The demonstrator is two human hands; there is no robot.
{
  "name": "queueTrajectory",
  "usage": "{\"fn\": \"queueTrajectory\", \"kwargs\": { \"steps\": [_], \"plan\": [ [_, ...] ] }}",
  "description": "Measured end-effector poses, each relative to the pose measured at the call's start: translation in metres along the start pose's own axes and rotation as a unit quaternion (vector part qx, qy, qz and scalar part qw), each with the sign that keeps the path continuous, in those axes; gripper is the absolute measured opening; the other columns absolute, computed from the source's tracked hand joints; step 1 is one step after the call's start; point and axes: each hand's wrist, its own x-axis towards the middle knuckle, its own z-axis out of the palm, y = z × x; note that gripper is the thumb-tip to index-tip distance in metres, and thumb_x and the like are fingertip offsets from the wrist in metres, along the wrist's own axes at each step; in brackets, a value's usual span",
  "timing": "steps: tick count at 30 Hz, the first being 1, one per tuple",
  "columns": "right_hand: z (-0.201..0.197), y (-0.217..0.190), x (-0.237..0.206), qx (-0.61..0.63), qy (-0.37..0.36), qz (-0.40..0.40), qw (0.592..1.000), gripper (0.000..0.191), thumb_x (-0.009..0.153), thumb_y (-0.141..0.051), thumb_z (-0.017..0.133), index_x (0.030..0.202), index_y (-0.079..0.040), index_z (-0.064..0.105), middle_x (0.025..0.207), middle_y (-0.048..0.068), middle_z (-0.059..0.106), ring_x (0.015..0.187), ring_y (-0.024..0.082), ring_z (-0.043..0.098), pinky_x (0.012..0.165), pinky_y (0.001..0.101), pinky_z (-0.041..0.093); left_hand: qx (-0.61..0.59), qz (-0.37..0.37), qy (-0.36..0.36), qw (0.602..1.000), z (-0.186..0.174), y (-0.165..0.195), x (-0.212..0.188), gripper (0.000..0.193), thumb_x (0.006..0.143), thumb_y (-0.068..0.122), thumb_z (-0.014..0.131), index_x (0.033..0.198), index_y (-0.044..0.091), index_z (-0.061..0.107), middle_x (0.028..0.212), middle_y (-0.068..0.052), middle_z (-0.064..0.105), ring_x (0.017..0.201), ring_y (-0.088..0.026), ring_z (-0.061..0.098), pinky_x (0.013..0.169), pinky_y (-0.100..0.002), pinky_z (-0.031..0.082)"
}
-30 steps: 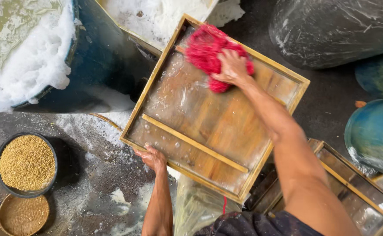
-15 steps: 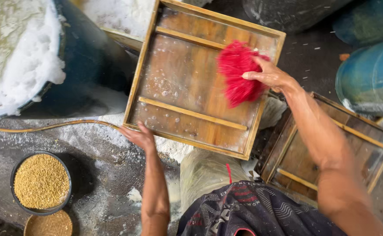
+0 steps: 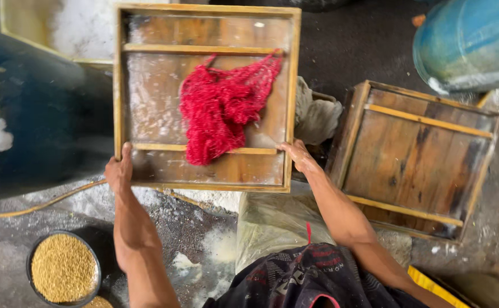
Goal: The person washes square wooden sieve frames in a wet processing area, scrubbing each frame's mesh surface with a red net scrubber and rinsing it, then stacks the cleaned frames aside. They then scoop pale liquid from a large metal vat with a small pan and pour it into a nearby basin.
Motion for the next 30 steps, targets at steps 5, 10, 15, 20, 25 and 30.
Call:
{"fn": "queueTrajectory", "kwargs": {
  "steps": [5,10,15,20,25,30],
  "plan": [
    [-0.062,-0.014,0.002,0.038,0.052,0.050,0.997,0.042,0.077,-0.022,0.077,0.106,-0.001,0.054,0.100,0.012,0.060,0.093,0.027,0.066,0.080,0.0510,0.058,0.056,0.015,-0.017,0.998,0.036,-0.001,-0.068,0.112,0.089,0.095,0.034,0.126,-0.006,0.066,0.117,-0.036,0.063,0.112,-0.052,0.061,0.092,-0.059,0.048],
    [-0.153,-0.002,-0.028,-0.066,0.034,0.044,0.996,0.050,0.079,-0.033,0.077,0.115,-0.003,0.058,0.108,0.011,0.059,0.102,0.025,0.063,0.083,0.0482,0.055,0.004,-0.050,-0.071,0.996,0.073,-0.001,-0.165,0.110,0.091,0.092,0.032,0.121,-0.004,0.075,0.117,-0.034,0.070,0.117,-0.049,0.063,0.102,-0.057,0.046],
    [-0.253,0.029,-0.076,-0.076,-0.001,-0.026,0.997,0.071,0.081,-0.053,0.076,0.136,-0.009,0.062,0.123,0.010,0.067,0.121,0.027,0.058,0.097,0.0463,0.048,-0.120,-0.158,-0.164,0.966,0.120,0.013,-0.240,0.092,0.088,0.077,0.059,0.132,-0.003,0.064,0.117,-0.025,0.069,0.108,-0.042,0.068,0.091,-0.060,0.056],
    [-0.342,0.065,-0.106,-0.063,0.052,0.103,0.991,0.098,0.073,-0.066,0.076,0.146,-0.006,0.051,0.148,0.018,0.048,0.138,0.031,0.046,0.103,0.0564,0.045,-0.331,-0.192,-0.347,0.856,0.164,0.044,-0.289,0.063,0.084,0.055,0.072,0.127,0.009,0.066,0.106,-0.013,0.071,0.091,-0.030,0.068,0.079,-0.049,0.054],
    [-0.426,0.098,-0.131,-0.087,0.113,0.137,0.980,0.108,0.064,-0.070,0.076,0.146,-0.005,0.054,0.159,0.022,0.037,0.147,0.034,0.037,0.113,0.0543,0.037,-0.392,-0.165,-0.416,0.804,0.217,0.078,-0.341,0.046,0.080,0.038,0.074,0.112,0.006,0.070,0.099,-0.011,0.075,0.085,-0.028,0.072,0.082,-0.044,0.060],
    [-0.486,0.122,-0.160,-0.111,0.157,0.166,0.967,0.106,0.062,-0.071,0.072,0.146,-0.008,0.056,0.160,0.017,0.040,0.147,0.031,0.038,0.118,0.0505,0.034,-0.369,-0.127,-0.391,0.834,0.255,0.107,-0.381,0.034,0.082,0.032,0.072,0.103,0.005,0.070,0.091,-0.010,0.070,0.080,-0.027,0.069,0.077,-0.045,0.059]
  ]
}}
